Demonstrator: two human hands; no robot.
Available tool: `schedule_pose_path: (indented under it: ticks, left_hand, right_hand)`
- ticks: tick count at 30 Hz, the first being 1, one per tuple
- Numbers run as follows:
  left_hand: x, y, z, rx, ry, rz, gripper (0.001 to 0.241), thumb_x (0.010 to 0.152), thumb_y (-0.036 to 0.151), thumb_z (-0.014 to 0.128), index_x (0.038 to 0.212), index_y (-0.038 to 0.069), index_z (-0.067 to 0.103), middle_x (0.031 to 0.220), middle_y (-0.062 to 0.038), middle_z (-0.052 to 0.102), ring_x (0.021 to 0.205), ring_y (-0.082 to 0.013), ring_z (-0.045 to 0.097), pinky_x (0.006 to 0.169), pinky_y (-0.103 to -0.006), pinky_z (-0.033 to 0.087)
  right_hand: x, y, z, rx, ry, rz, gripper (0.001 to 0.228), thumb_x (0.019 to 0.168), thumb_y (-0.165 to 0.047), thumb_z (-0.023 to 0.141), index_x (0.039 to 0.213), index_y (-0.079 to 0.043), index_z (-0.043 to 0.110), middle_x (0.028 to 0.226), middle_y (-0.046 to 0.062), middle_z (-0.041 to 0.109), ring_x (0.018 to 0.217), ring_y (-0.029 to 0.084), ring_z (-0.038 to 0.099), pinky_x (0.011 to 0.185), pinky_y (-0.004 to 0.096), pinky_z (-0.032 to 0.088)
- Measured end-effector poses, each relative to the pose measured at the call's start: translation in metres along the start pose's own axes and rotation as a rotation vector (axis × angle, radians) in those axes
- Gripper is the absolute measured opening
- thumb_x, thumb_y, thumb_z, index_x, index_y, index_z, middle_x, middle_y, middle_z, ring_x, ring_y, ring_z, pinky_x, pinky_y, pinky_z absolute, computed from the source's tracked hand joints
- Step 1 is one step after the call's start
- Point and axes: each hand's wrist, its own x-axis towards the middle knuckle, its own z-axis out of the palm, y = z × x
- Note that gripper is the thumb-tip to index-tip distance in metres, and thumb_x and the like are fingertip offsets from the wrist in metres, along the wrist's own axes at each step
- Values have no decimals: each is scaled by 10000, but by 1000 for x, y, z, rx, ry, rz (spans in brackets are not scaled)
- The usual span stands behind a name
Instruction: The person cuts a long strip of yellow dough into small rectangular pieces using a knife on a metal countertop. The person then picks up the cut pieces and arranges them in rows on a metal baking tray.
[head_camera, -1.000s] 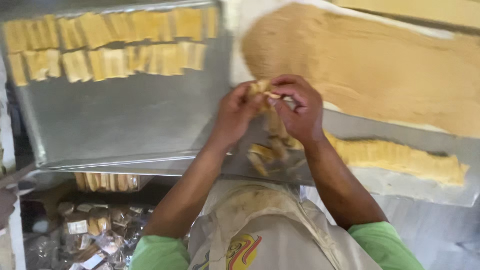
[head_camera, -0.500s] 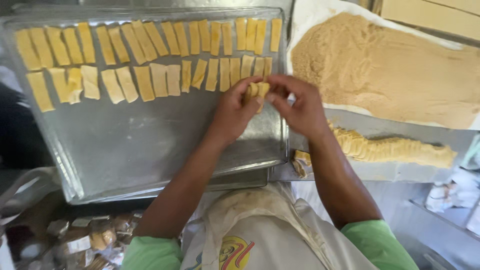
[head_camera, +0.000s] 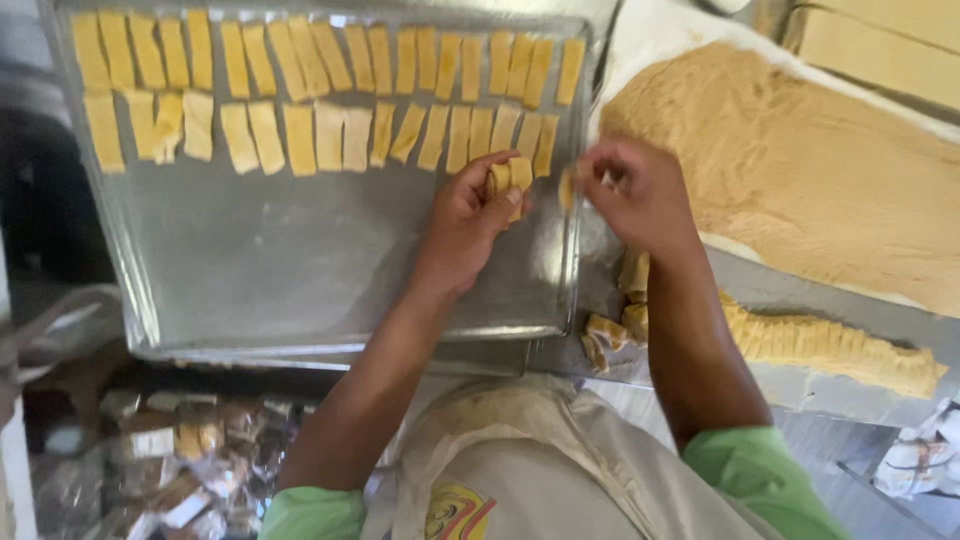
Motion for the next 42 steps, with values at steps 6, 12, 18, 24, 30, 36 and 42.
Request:
schedule_pose_path:
  ticks: [6, 12, 18, 24, 30, 36, 42]
  left_hand:
    - [-32, 22, -24, 121, -23, -4, 445, 1031, 143, 631, 1442, -9, 555, 1130, -37, 667, 948, -105, 658, 857, -266, 555]
    - [-61, 54, -89, 189, 1, 61, 498, 1008, 129, 703, 1451, -57, 573, 1090, -66, 689, 935, -104, 639, 829, -278, 550]
    - [-132, 119, -215, 207, 94, -55, 466, 988, 130, 646, 1417, -33, 562, 1152, -106, 731, 1005, -152, 718, 867, -285, 571]
    - [-188, 174, -305, 254, 181, 14, 427, 1026, 117, 558, 1432, -14, 568, 1233, -114, 704, 1062, -166, 718, 927, -290, 563]
    - [-171, 171, -323, 150, 207, 40, 398, 1031, 109, 602, 1405, -25, 587, 1193, -130, 726, 1024, -169, 737, 917, -290, 583]
    - [-144, 169, -306, 407, 183, 57, 416, 1016, 146, 645, 1393, -27, 630, 1063, -136, 784, 922, -162, 733, 799, -282, 593]
    - [-132, 199, -302, 622, 73, -208, 457, 992, 191, 588, 1390, -32, 566, 921, -128, 755, 817, -137, 790, 693, -282, 628]
  right_hand:
    - [16, -16, 34, -320, 265, -92, 260, 955, 20, 751, 1203, -23, 686, 1015, 98, 675, 812, 155, 646, 725, 306, 529]
    - [14, -63, 131, 204, -46, 25, 264, 958, -43, 726, 1216, -27, 670, 1030, 39, 689, 890, 83, 638, 772, 259, 531]
    - [58, -120, 235, 43, -112, 67, 246, 868, -65, 823, 1064, -43, 676, 895, 56, 630, 765, 116, 585, 687, 277, 494]
    - [93, -178, 303, 16, -486, -109, 273, 805, -64, 833, 1012, -50, 655, 858, 61, 643, 732, 169, 623, 670, 307, 508]
    - [118, -203, 353, -223, -84, -203, 308, 857, -14, 777, 1141, -32, 657, 1073, 137, 655, 803, 199, 671, 710, 310, 534]
    - [88, -200, 348, 37, -157, -10, 333, 891, -12, 758, 1210, -31, 662, 1044, 94, 694, 806, 143, 682, 690, 278, 554]
    - [96, -178, 354, -203, 29, -41, 264, 906, -2, 795, 1143, -31, 683, 1003, 120, 659, 807, 204, 692, 705, 302, 560]
